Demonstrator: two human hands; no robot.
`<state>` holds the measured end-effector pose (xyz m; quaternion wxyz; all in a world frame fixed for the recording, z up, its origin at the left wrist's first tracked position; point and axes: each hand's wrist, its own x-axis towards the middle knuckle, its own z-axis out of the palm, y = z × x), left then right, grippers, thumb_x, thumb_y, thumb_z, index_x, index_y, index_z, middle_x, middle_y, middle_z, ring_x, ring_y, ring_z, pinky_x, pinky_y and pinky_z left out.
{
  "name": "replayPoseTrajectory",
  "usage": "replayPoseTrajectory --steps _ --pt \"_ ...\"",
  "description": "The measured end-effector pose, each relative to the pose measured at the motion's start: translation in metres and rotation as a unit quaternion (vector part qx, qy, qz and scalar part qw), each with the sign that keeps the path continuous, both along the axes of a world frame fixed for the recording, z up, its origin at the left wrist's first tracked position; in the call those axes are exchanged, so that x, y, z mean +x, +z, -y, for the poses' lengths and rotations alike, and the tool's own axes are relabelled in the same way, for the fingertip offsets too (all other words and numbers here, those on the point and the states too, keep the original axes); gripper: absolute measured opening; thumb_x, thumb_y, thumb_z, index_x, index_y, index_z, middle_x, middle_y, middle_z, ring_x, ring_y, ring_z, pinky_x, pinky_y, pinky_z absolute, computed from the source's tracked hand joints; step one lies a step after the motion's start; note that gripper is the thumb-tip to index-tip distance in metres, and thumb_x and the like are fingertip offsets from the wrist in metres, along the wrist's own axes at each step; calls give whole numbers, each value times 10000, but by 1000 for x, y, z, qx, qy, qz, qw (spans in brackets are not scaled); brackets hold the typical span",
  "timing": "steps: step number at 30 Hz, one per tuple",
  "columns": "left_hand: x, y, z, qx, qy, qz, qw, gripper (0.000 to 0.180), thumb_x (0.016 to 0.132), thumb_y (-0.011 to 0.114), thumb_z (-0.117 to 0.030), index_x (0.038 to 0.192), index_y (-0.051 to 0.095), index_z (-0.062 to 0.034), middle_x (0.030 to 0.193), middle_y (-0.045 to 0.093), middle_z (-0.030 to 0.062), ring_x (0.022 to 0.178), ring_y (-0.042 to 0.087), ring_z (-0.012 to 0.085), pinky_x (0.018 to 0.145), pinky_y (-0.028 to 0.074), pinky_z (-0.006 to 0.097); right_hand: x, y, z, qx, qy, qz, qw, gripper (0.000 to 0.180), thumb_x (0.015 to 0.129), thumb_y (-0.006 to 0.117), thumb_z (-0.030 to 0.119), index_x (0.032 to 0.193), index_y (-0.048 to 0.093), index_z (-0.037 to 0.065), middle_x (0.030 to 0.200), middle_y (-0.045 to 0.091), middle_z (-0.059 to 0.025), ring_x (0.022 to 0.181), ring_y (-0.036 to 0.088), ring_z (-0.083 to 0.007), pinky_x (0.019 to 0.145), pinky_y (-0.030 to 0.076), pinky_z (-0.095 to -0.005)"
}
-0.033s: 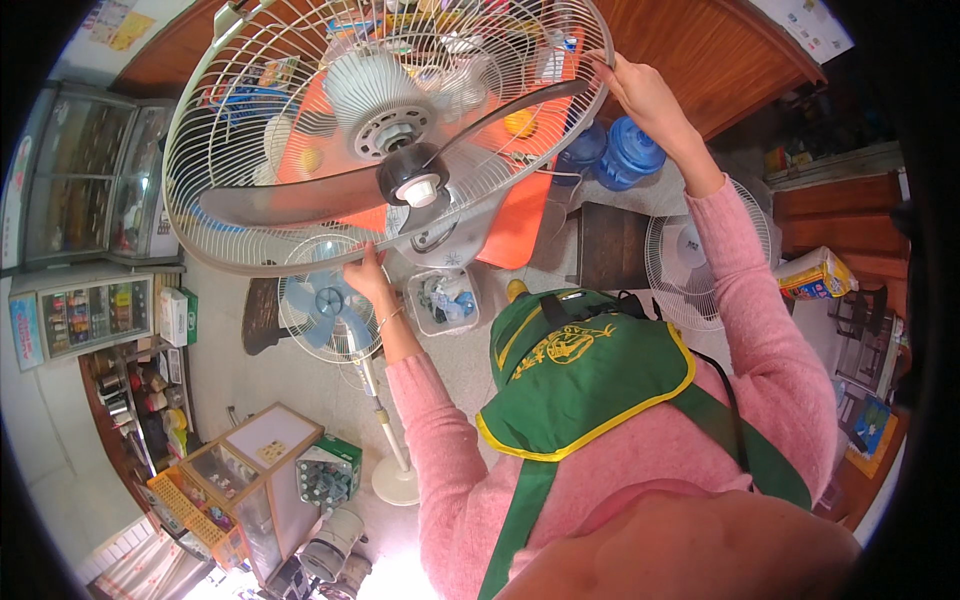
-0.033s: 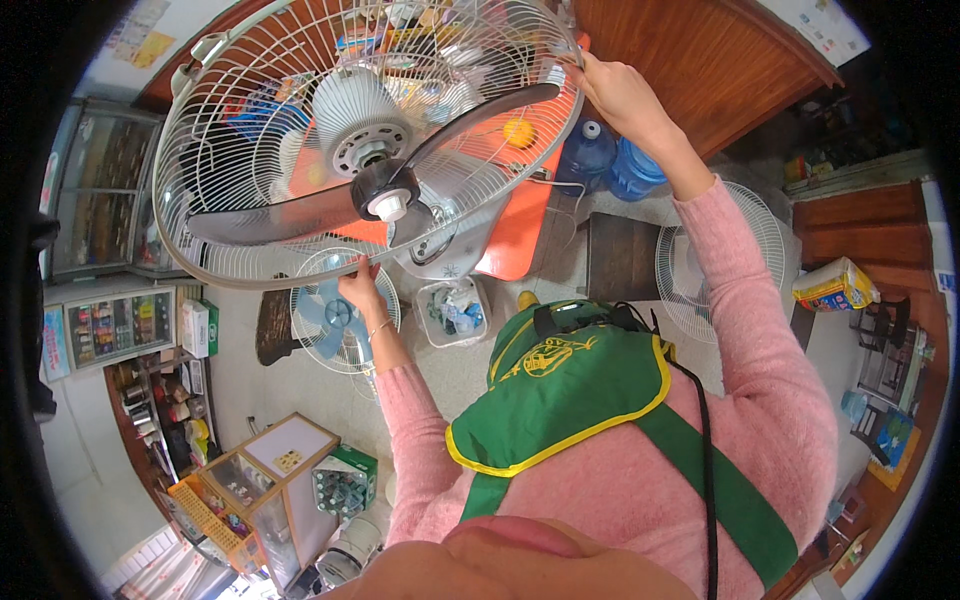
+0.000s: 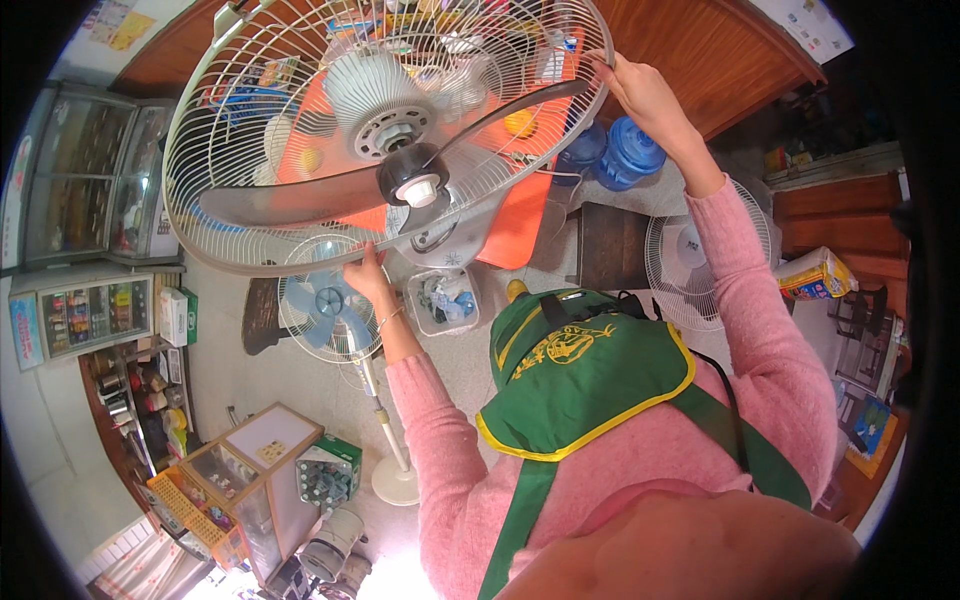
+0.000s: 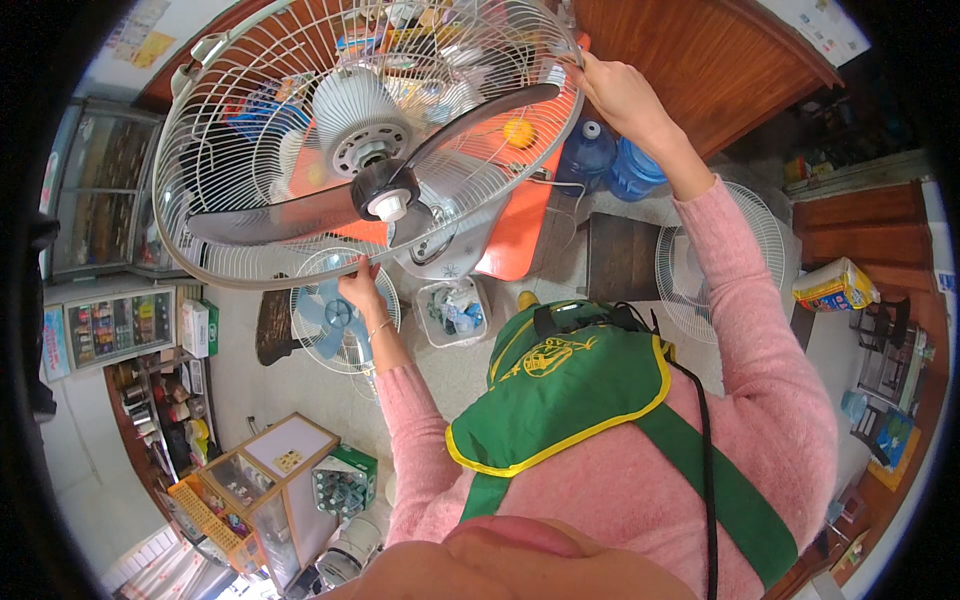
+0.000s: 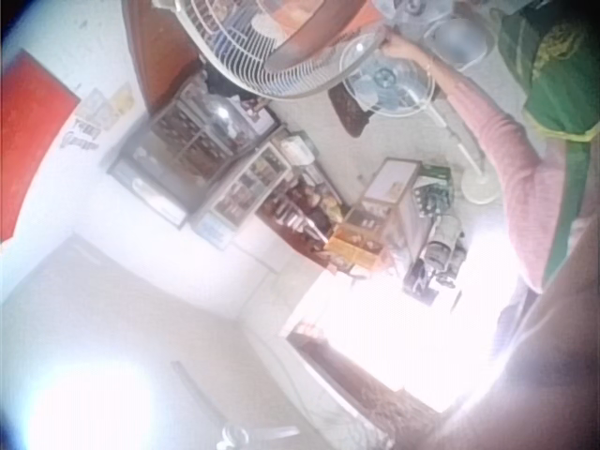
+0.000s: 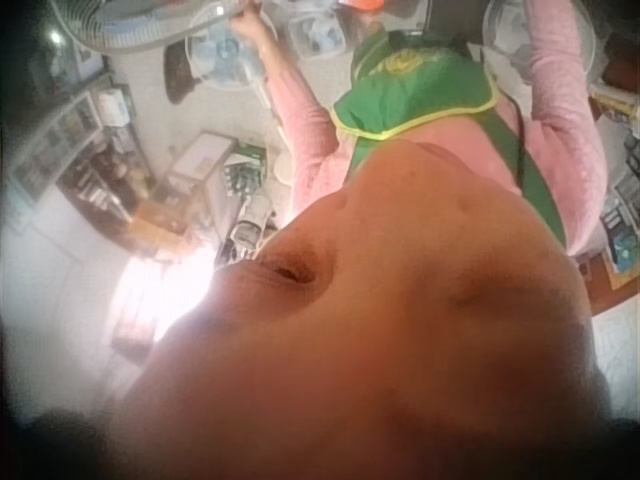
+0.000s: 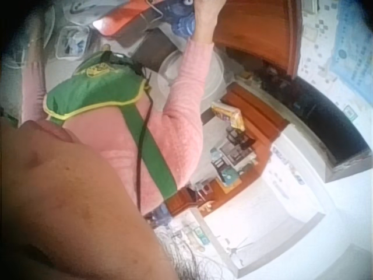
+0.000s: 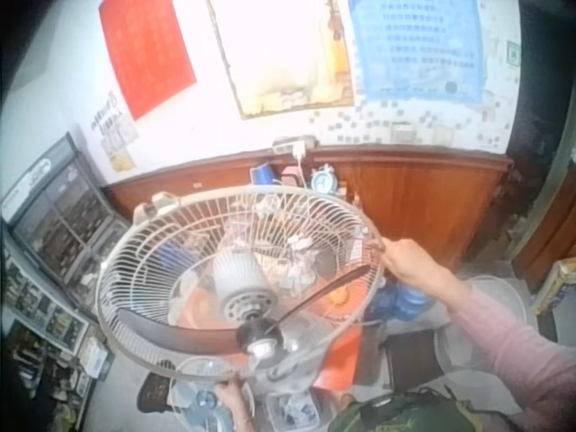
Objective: The person assembles a standing fan by attaching the front grille, securing the blade hub, and connecting the stand. They handle the fan head, grille, and stand components, then place the assembled unit upright.
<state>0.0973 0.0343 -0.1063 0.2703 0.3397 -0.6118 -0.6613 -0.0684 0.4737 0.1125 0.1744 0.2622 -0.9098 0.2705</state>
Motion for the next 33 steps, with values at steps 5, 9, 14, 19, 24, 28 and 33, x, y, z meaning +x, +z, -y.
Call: replayPoseTrajectory --steps 5,9,14,19,24,28,33 --pt "0 3 0 -12 -7 -4 1000 189 809 663 37 939 553 119 906 611 161 724 632 200 588 605 309 -3 11 3 69 -30 -39 996 237 957 479 250 1071 546 53 724 633 -175 703 625 -365 606 489 -460" --pt "1 3 1 -6 -5 -12 1000 182 815 655 39 935 552 130 904 611 170 729 630 206 587 605 318 0 37 12 91 -39 -102 990 207 944 502 250 1038 553 74 742 641 -146 688 628 -344 571 489 -433" --pt "-2 -7 9 4 -15 -14 1000 169 830 647 15 936 564 116 898 624 161 709 635 201 579 596 314 -2 69 25 85 -10 -208 974 192 931 513 252 1041 566 105 795 652 -114 699 633 -318 559 492 -416" --pt "2 -7 15 -99 -35 61 993 187 859 656 -118 792 632 55 626 607 77 522 561 122 503 525 303 -7 75 29 73 -27 -175 981 256 942 477 282 1154 573 174 886 656 -127 755 634 -335 606 499 -425" --pt "5 12 21 17 -47 -1 999 220 920 584 -133 930 597 86 837 626 135 694 631 194 551 584 313 -22 66 17 87 -51 -151 983 355 977 448 298 1302 520 174 977 660 -144 867 647 -319 704 502 -382" --pt "10 34 37 8 -70 10 997 235 944 545 -148 950 595 82 877 639 123 739 645 191 560 587 309 -32 56 7 82 -57 -156 983 363 992 439 305 1294 538 129 970 666 -137 865 656 -300 711 502 -353" --pt "19 84 62 -139 -31 15 990 277 950 535 -192 900 626 65 768 643 113 663 647 175 533 555 301 -37 50 4 82 -93 -118 985 366 987 448 299 1298 536 127 950 662 -152 846 653 -316 683 503 -364"
